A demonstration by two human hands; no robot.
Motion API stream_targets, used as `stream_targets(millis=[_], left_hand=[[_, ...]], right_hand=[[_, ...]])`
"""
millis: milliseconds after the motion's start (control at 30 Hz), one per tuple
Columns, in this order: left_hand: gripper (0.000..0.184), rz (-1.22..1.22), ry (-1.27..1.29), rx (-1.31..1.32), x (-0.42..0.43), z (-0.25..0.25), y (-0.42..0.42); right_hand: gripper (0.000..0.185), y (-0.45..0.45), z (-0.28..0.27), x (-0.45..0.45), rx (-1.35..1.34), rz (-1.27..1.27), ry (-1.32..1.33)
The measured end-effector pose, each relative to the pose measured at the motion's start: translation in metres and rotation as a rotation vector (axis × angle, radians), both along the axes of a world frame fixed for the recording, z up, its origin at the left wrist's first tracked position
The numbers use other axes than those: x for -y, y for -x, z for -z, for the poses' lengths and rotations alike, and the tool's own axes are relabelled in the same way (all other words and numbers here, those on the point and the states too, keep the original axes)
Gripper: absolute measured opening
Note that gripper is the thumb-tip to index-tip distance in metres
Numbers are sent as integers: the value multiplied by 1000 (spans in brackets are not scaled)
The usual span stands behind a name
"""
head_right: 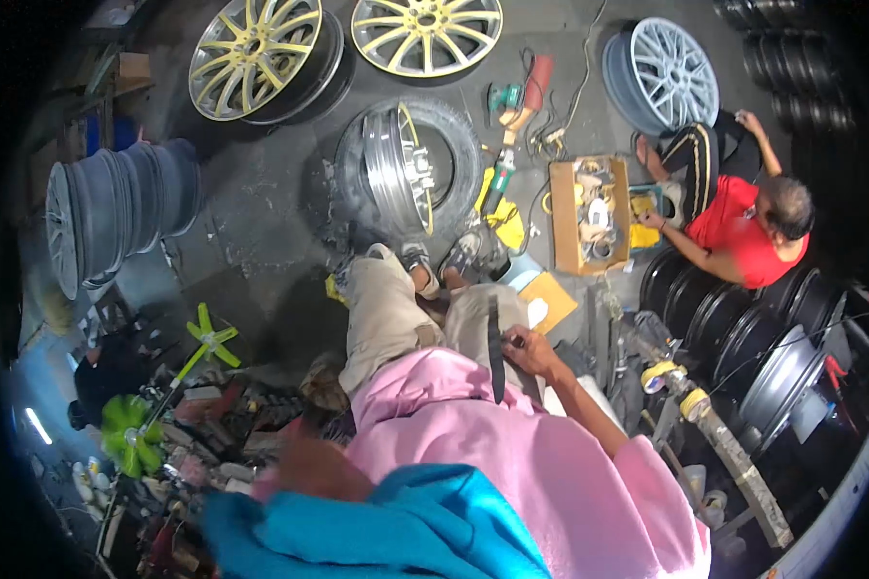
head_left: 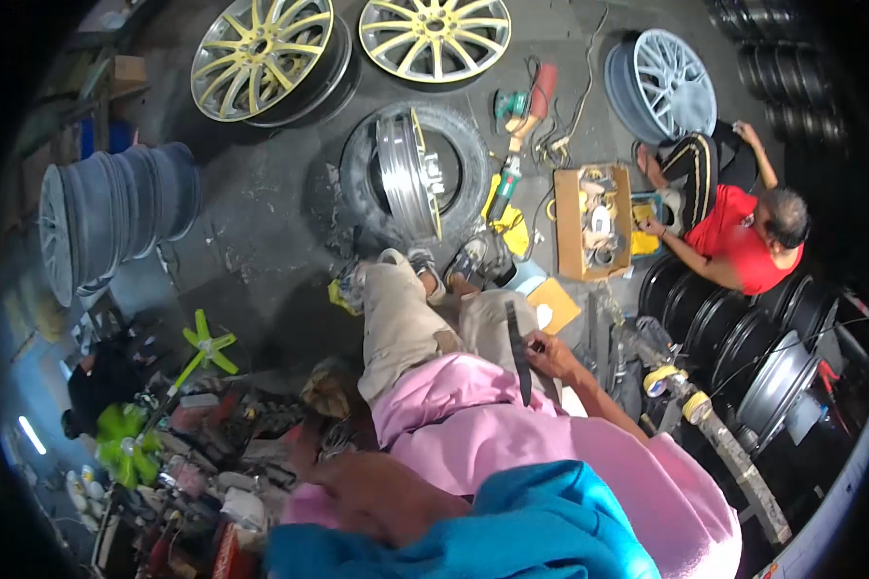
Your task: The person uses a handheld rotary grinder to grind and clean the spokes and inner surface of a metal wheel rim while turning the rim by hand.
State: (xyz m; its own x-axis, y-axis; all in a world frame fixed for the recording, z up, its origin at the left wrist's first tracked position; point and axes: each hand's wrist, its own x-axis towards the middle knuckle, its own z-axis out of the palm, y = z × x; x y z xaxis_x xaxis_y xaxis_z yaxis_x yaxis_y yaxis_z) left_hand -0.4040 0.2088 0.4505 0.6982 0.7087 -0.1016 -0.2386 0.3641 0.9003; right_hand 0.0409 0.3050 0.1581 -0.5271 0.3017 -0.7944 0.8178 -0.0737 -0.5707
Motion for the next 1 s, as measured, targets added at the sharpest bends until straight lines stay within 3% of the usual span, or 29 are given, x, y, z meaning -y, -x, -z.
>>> stream_targets(millis=[67,133,200,267,300,433,500,533,600,667,767,800,867,933,1000], left_hand=[[40,-1,-9,18,9,9,2],[43,3,-20,40,15,19,9],[46,-12,-27,77,24,31,14],[48,-45,-20,146,31,45,17],[50,-59,-14,178,35,51,19],[55,-140,-26,246,63,64,29],[58,-188,-26,268,79,70,34],[59,-205,-27,270,85,72,36],[62,-235,-36,282,91,77,33],[65,-238,-50,290,93,79,28],[69,-247,-63,301,98,75,18],[70,-253,-60,291,100,72,13],[73,-259,-45,256,101,60,4],[76,-254,-43,195,97,47,-6],[79,-219,-32,134,89,32,-17]], right_hand=[[25,4,-22,-5,191,100,-27],[29,-23,-15,-3,153,327,114],[36,26,-63,-16,210,385,113],[49,64,-89,-19,500,87,152],[62,90,-101,-15,517,-19,85],[56,127,-84,-9,464,-402,77],[44,119,-60,-4,248,-286,100],[33,157,-72,-16,336,-261,39],[34,163,-50,-38,213,103,-4],[36,164,-32,-72,271,303,19],[44,188,-50,-97,174,621,204],[48,187,-55,-109,212,567,286],[50,187,-61,-113,427,62,128],[47,148,-45,-111,361,-363,31],[40,108,-40,-118,410,-462,143]])
